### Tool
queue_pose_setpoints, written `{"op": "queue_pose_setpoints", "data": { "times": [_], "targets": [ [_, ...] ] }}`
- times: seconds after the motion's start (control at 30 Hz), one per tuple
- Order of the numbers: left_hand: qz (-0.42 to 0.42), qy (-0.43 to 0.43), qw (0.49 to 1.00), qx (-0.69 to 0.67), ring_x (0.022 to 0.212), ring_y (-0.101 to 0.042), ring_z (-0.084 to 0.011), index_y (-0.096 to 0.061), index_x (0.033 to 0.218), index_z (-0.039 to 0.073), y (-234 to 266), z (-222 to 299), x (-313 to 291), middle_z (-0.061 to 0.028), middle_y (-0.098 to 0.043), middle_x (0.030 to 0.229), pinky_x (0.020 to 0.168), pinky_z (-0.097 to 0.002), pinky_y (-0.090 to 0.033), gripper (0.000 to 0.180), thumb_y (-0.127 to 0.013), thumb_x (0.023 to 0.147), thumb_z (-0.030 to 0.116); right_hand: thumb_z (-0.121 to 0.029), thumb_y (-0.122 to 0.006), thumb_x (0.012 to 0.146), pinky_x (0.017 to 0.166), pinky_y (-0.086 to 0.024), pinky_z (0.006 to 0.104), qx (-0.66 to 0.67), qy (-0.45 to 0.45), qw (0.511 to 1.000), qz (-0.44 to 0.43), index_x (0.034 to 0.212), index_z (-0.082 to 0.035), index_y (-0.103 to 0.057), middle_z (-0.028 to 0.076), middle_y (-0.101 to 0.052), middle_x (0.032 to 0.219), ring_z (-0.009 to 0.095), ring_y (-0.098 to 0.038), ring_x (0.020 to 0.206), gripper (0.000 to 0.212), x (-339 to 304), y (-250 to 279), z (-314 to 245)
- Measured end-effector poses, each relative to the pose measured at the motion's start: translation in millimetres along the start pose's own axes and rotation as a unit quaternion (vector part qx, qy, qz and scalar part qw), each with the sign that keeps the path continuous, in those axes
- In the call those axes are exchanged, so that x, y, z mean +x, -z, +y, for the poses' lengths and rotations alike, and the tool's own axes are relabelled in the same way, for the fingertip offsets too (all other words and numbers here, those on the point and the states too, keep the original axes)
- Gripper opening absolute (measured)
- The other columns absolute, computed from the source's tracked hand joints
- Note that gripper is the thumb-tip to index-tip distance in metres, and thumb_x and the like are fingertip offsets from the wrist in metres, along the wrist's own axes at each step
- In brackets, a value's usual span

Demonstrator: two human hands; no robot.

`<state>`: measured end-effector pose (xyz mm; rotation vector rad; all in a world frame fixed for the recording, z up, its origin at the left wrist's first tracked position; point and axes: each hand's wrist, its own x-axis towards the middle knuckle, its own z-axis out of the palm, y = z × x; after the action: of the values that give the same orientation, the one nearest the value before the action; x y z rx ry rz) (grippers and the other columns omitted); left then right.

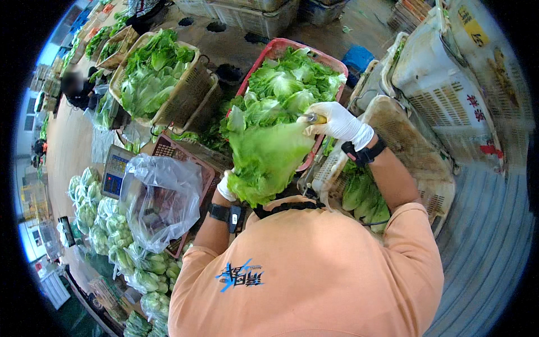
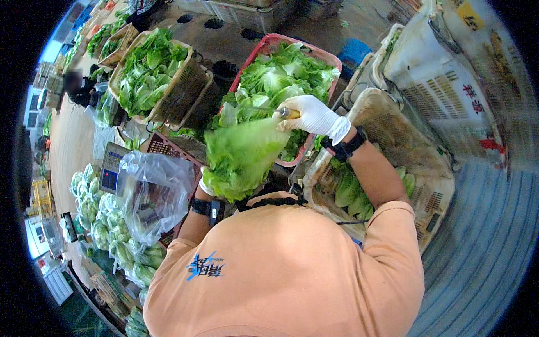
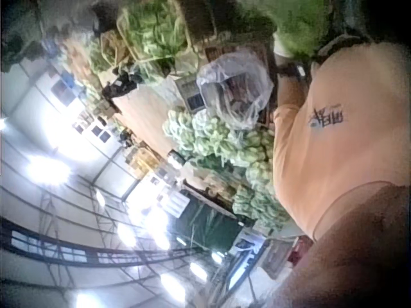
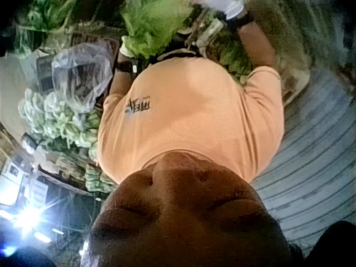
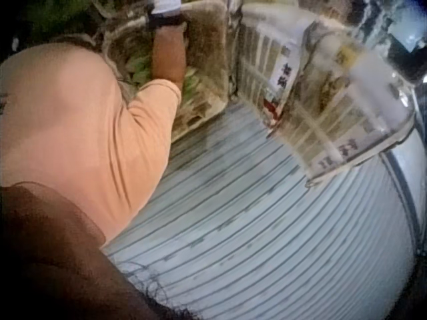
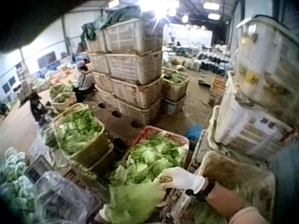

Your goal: The person trims the stalks of several heads of lettuce using a knife, places them into plastic bags, weighs the filled bags on a scale, and then moves the bags into a basket.

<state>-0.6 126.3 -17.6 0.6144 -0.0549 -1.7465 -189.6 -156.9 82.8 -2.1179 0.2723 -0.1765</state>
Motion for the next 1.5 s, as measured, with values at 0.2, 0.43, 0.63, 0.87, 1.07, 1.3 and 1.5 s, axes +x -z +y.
{"op": "queue_pose_setpoints", "data": {
  "times": [0.2, 0.43, 0.63, 0.87, 1.07, 1.3, 1.5],
  "targets": [
    [0.002, -0.034, 0.999, 0.000, 0.130, -0.036, -0.0284, -0.023, 0.144, 0.008, -15, -9, 1, -0.0120, -0.032, 0.145, 0.108, -0.0437, -0.029, 0.101, -0.077, 0.064, 0.042, -0.024, -0.065, 0.086, 0.051, -0.039, 0.0189, 0.366, -0.149, 0.905, 0.158, 0.094, -0.006, -0.062, -0.003, -0.057, 0.071, 0.006, -0.051, 0.058, 0.020, 10, -28, 20],
    [0.007, -0.074, 0.997, 0.005, 0.131, -0.034, -0.0272, -0.020, 0.144, 0.008, -28, -11, 6, -0.0111, -0.030, 0.146, 0.108, -0.0422, -0.027, 0.106, -0.079, 0.062, 0.040, -0.035, -0.053, 0.091, 0.040, -0.033, 0.0187, 0.342, -0.323, 0.831, 0.297, 0.100, -0.007, -0.062, -0.001, -0.060, 0.072, 0.005, -0.043, 0.048, 0.031, 5, -23, 119],
    [-0.025, -0.106, 0.992, 0.066, 0.132, -0.033, -0.0261, -0.018, 0.145, 0.008, -48, -4, -1, -0.0104, -0.028, 0.147, 0.109, -0.0409, -0.026, 0.110, -0.081, 0.060, 0.038, -0.038, -0.055, 0.091, 0.044, -0.033, 0.0155, 0.419, -0.172, 0.886, 0.095, 0.116, -0.006, -0.058, 0.003, -0.065, 0.093, 0.002, -0.044, 0.056, 0.041, 6, -55, 9],
    [-0.019, -0.121, 0.950, 0.288, 0.140, -0.012, -0.0259, -0.007, 0.147, 0.011, -68, 42, -5, -0.0096, -0.011, 0.153, 0.110, -0.0411, -0.016, 0.122, -0.060, 0.058, 0.076, -0.021, -0.064, 0.087, 0.060, -0.041, 0.0181, 0.391, -0.084, 0.897, 0.185, 0.109, -0.005, -0.060, 0.002, -0.065, 0.093, 0.004, -0.052, 0.069, 0.028, 3, -47, -16],
    [-0.052, -0.109, 0.905, 0.407, 0.118, -0.044, -0.0175, -0.032, 0.137, 0.001, -89, 34, 52, -0.0095, -0.047, 0.130, 0.100, -0.0304, -0.035, 0.083, -0.075, 0.073, 0.033, -0.012, -0.063, 0.086, 0.074, -0.048, 0.0251, 0.315, -0.041, 0.925, 0.209, 0.108, -0.004, -0.058, 0.003, -0.064, 0.093, 0.011, -0.060, 0.081, 0.024, 7, -60, -45],
    [0.099, -0.097, 0.927, 0.349, 0.094, -0.056, -0.0137, -0.048, 0.123, -0.001, -106, 23, 57, -0.0064, -0.060, 0.108, 0.085, -0.0278, -0.045, 0.057, -0.073, 0.076, 0.019, -0.016, -0.066, 0.071, 0.053, -0.050, 0.0342, -0.290, 0.021, 0.926, 0.242, 0.094, -0.012, -0.065, 0.006, -0.061, 0.071, 0.025, -0.062, 0.060, 0.023, -24, -45, -33],
    [0.161, -0.114, 0.861, 0.469, 0.096, -0.057, -0.0150, -0.046, 0.124, -0.002, -113, 21, 56, -0.0082, -0.060, 0.110, 0.086, -0.0292, -0.045, 0.059, -0.073, 0.075, 0.016, -0.021, -0.067, 0.070, 0.049, -0.047, 0.0349, -0.327, 0.021, 0.914, 0.240, 0.091, -0.014, -0.065, 0.005, -0.059, 0.069, 0.024, -0.061, 0.059, 0.022, -22, -48, -31]
  ]
}}
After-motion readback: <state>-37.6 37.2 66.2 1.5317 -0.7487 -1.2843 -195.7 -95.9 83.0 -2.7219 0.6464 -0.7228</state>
